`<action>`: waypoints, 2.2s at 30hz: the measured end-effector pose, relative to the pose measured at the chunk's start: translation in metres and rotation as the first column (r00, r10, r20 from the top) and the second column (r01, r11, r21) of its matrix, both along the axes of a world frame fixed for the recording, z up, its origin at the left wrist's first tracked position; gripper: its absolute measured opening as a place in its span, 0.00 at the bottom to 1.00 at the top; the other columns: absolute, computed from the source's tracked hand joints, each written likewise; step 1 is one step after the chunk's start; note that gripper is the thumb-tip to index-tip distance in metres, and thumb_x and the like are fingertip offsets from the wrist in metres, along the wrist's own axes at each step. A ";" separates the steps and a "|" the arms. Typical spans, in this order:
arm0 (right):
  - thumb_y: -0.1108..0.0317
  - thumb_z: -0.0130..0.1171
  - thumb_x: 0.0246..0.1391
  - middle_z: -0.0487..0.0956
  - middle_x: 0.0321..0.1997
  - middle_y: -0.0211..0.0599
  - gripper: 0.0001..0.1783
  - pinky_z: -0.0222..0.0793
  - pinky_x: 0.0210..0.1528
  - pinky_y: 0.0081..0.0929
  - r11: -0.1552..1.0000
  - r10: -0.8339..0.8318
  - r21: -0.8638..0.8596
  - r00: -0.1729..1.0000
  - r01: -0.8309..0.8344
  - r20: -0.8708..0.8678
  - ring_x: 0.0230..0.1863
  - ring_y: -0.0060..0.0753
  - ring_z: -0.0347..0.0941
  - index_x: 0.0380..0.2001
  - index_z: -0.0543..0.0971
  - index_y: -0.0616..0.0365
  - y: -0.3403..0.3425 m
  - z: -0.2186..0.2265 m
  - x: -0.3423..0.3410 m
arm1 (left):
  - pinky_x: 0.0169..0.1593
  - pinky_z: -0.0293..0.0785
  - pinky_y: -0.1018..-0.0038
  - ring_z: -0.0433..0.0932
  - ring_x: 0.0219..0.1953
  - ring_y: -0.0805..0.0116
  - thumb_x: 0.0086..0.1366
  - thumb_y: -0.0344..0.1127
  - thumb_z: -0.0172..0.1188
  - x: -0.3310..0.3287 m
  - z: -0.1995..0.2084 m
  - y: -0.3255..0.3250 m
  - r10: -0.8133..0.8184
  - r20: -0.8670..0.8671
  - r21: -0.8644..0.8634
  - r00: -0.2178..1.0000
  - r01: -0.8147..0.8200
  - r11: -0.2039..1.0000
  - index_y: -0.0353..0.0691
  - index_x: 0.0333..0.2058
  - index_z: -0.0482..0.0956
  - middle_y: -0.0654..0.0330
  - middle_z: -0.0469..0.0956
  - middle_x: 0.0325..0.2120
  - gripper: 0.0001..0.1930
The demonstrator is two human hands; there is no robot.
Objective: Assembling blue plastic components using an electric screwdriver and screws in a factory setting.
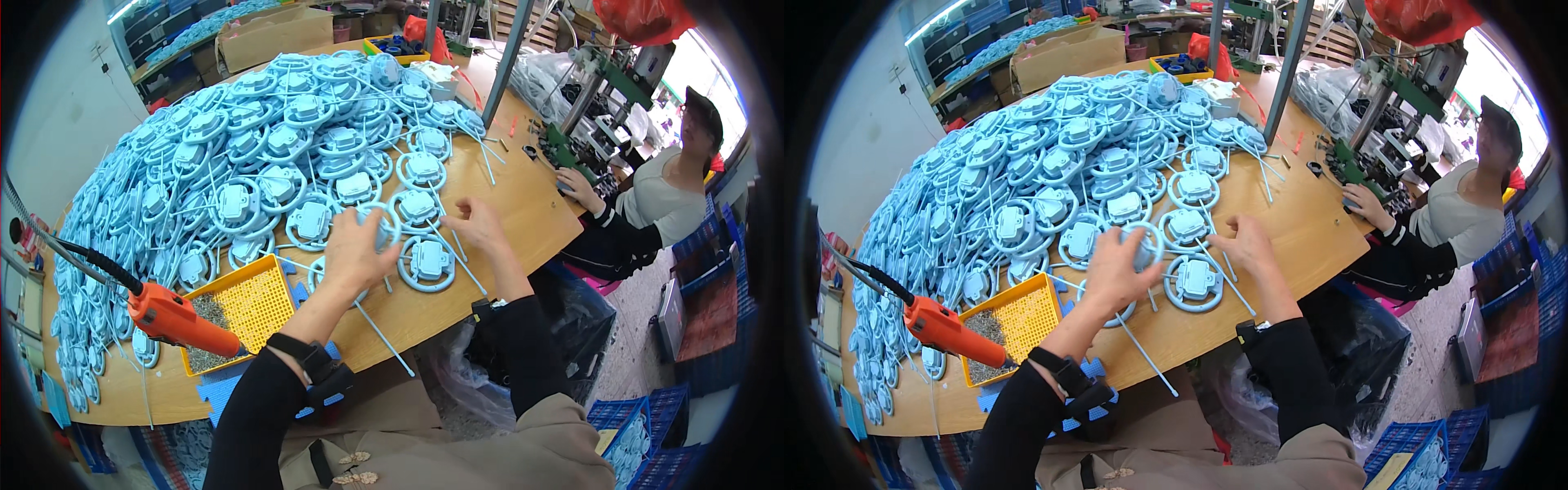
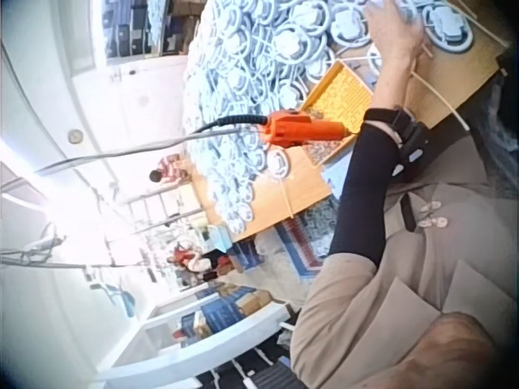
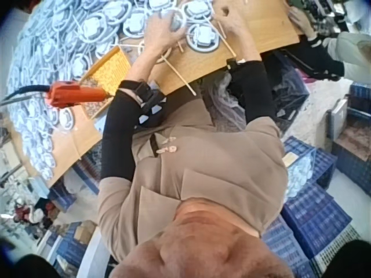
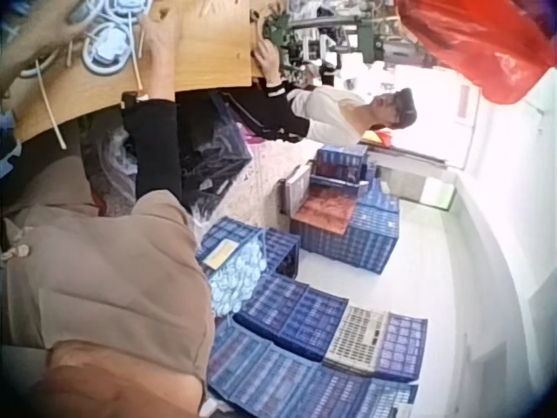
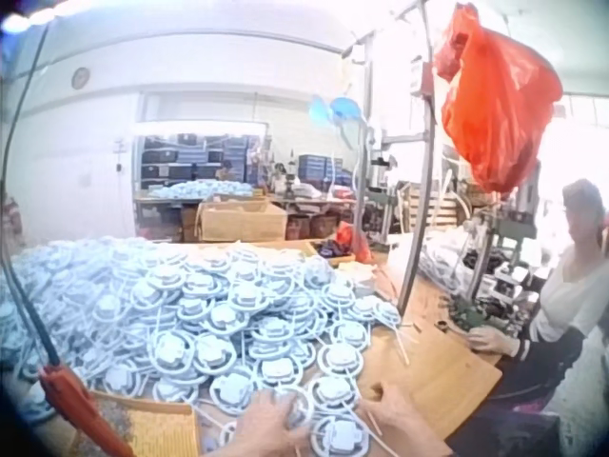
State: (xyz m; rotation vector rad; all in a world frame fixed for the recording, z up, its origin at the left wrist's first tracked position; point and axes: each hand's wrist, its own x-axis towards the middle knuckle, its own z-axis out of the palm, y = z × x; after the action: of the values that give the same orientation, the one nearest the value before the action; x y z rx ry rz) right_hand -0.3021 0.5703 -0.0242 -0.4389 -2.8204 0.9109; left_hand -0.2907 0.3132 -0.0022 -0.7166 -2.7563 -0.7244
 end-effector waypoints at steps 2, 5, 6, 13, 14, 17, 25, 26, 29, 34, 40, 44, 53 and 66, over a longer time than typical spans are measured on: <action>0.50 0.68 0.42 0.77 0.50 0.53 0.32 0.70 0.52 0.40 0.995 0.096 0.029 0.993 -0.095 -0.072 0.50 0.50 0.75 0.46 0.76 0.63 -0.008 -0.009 -0.002 | 0.52 0.70 0.59 0.71 0.49 0.47 0.51 0.45 0.68 0.007 0.007 -0.011 0.103 0.034 0.316 0.994 -0.109 0.942 0.38 0.54 0.72 0.44 0.71 0.45 0.32; 0.54 0.67 0.42 0.80 0.45 0.52 0.30 0.71 0.50 0.42 0.953 0.301 -0.054 0.950 -0.297 0.086 0.47 0.50 0.77 0.47 0.77 0.58 -0.033 -0.005 -0.018 | 0.54 0.69 0.59 0.70 0.52 0.45 0.49 0.44 0.70 0.062 0.036 -0.041 -0.261 0.333 0.724 0.906 -0.069 0.686 0.37 0.55 0.70 0.43 0.72 0.45 0.35; 0.56 0.66 0.41 0.80 0.43 0.52 0.28 0.72 0.49 0.42 0.966 0.257 -0.050 0.965 -0.254 0.056 0.46 0.50 0.77 0.47 0.78 0.56 -0.025 -0.024 -0.025 | 0.55 0.68 0.59 0.69 0.53 0.44 0.49 0.43 0.70 0.082 0.049 -0.057 -0.370 0.176 0.627 0.912 0.186 0.756 0.38 0.56 0.70 0.43 0.72 0.47 0.36; 0.70 0.57 0.51 0.79 0.30 0.36 0.21 0.71 0.28 0.26 0.951 0.162 -0.245 0.980 -0.186 -0.113 0.26 0.26 0.76 0.50 0.77 0.60 0.016 -0.087 -0.039 | 0.58 0.66 0.56 0.67 0.55 0.40 0.46 0.43 0.70 0.211 0.057 -0.227 -0.292 0.428 0.042 0.855 0.304 0.952 0.49 0.60 0.68 0.41 0.64 0.54 0.39; 0.70 0.56 0.53 0.77 0.25 0.31 0.20 0.68 0.23 0.23 0.872 0.146 -0.461 0.986 -0.165 -0.076 0.21 0.22 0.73 0.51 0.77 0.60 0.007 -0.075 -0.039 | 0.58 0.66 0.56 0.67 0.56 0.40 0.44 0.41 0.70 0.221 0.060 -0.256 -0.193 0.447 -0.050 0.874 0.239 0.970 0.50 0.60 0.68 0.41 0.64 0.54 0.40; 0.69 0.54 0.57 0.71 0.21 0.24 0.17 0.57 0.19 0.16 0.867 0.141 -0.439 0.960 -0.237 -0.240 0.16 0.15 0.62 0.49 0.78 0.62 0.036 -0.067 -0.055 | 0.60 0.65 0.57 0.65 0.57 0.39 0.39 0.37 0.70 0.237 0.069 -0.337 0.033 0.320 -0.262 0.947 0.055 0.963 0.50 0.60 0.68 0.43 0.64 0.54 0.44; 0.66 0.57 0.59 0.74 0.23 0.22 0.15 0.58 0.25 0.15 0.873 0.217 -0.346 0.910 -0.343 -0.354 0.22 0.13 0.64 0.44 0.81 0.65 -0.031 0.124 0.041 | 0.65 0.58 0.55 0.51 0.69 0.47 0.39 0.19 0.61 0.140 0.042 -0.480 0.153 0.030 -0.580 0.988 -0.107 0.808 0.52 0.63 0.64 0.56 0.59 0.64 0.47; 0.66 0.57 0.59 0.74 0.24 0.23 0.15 0.60 0.26 0.14 0.852 0.231 -0.374 0.904 -0.367 -0.361 0.23 0.13 0.65 0.44 0.81 0.66 -0.037 0.140 0.054 | 0.66 0.57 0.55 0.50 0.69 0.47 0.39 0.18 0.60 0.134 0.036 -0.486 0.129 0.014 -0.665 0.992 -0.087 0.742 0.52 0.63 0.64 0.56 0.59 0.65 0.47; 0.66 0.56 0.59 0.76 0.25 0.24 0.16 0.61 0.27 0.14 0.794 0.255 -0.443 0.890 -0.416 -0.378 0.23 0.14 0.67 0.44 0.80 0.68 -0.055 0.169 0.098 | 0.67 0.54 0.55 0.48 0.70 0.48 0.39 0.17 0.59 0.127 0.021 -0.497 0.088 -0.090 -0.764 0.992 -0.126 0.633 0.52 0.63 0.64 0.56 0.58 0.65 0.47; 0.73 0.56 0.54 0.77 0.25 0.30 0.12 0.61 0.22 0.15 0.710 0.454 -0.513 0.871 -0.481 -0.189 0.20 0.17 0.69 0.38 0.81 0.70 -0.089 0.211 0.170 | 0.68 0.51 0.56 0.48 0.70 0.47 0.42 0.20 0.61 0.160 0.034 -0.454 0.268 -0.129 -0.417 0.955 -0.297 0.859 0.48 0.62 0.66 0.49 0.55 0.66 0.43; 0.72 0.59 0.53 0.77 0.31 0.36 0.13 0.64 0.26 0.17 0.339 0.845 -0.660 0.525 -0.671 -0.100 0.26 0.19 0.71 0.40 0.82 0.67 -0.197 0.166 0.188 | 0.68 0.53 0.61 0.56 0.68 0.48 0.52 0.23 0.59 0.231 0.030 -0.362 0.160 0.133 0.198 0.978 -0.184 0.963 0.41 0.61 0.68 0.48 0.59 0.64 0.34; 0.67 0.54 0.60 0.74 0.30 0.30 0.16 0.66 0.27 0.19 0.078 0.931 -0.800 0.331 -0.595 -0.155 0.25 0.17 0.71 0.48 0.79 0.62 -0.325 0.127 0.175 | 0.64 0.59 0.65 0.63 0.64 0.55 0.60 0.23 0.56 0.256 -0.006 -0.403 0.330 0.152 0.494 0.932 -0.361 0.791 0.38 0.61 0.66 0.50 0.63 0.63 0.29; 0.74 0.52 0.51 0.73 0.38 0.52 0.10 0.68 0.40 0.46 0.576 0.537 -0.264 0.602 -0.773 -0.591 0.40 0.56 0.71 0.39 0.73 0.62 -0.551 0.020 0.131 | 0.61 0.62 0.65 0.56 0.67 0.57 0.73 0.40 0.45 0.200 -0.016 -0.448 0.482 -0.050 0.694 0.875 -0.317 0.646 0.40 0.67 0.56 0.51 0.51 0.67 0.26; 0.63 0.57 0.59 0.80 0.44 0.42 0.16 0.72 0.49 0.35 0.375 0.794 -0.294 0.468 -0.879 -0.388 0.46 0.42 0.76 0.47 0.78 0.59 -0.272 0.036 0.187 | 0.67 0.52 0.59 0.55 0.67 0.47 0.65 0.32 0.52 0.146 -0.031 -0.468 0.462 -0.248 0.077 0.851 -0.458 0.885 0.36 0.65 0.59 0.43 0.56 0.65 0.29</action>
State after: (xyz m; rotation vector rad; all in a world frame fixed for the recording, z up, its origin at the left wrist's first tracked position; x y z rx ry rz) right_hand -0.1149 0.2981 0.0122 1.1847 -2.4875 1.6801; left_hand -0.1445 -0.1545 -0.0336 -0.1112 -2.5225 -0.5013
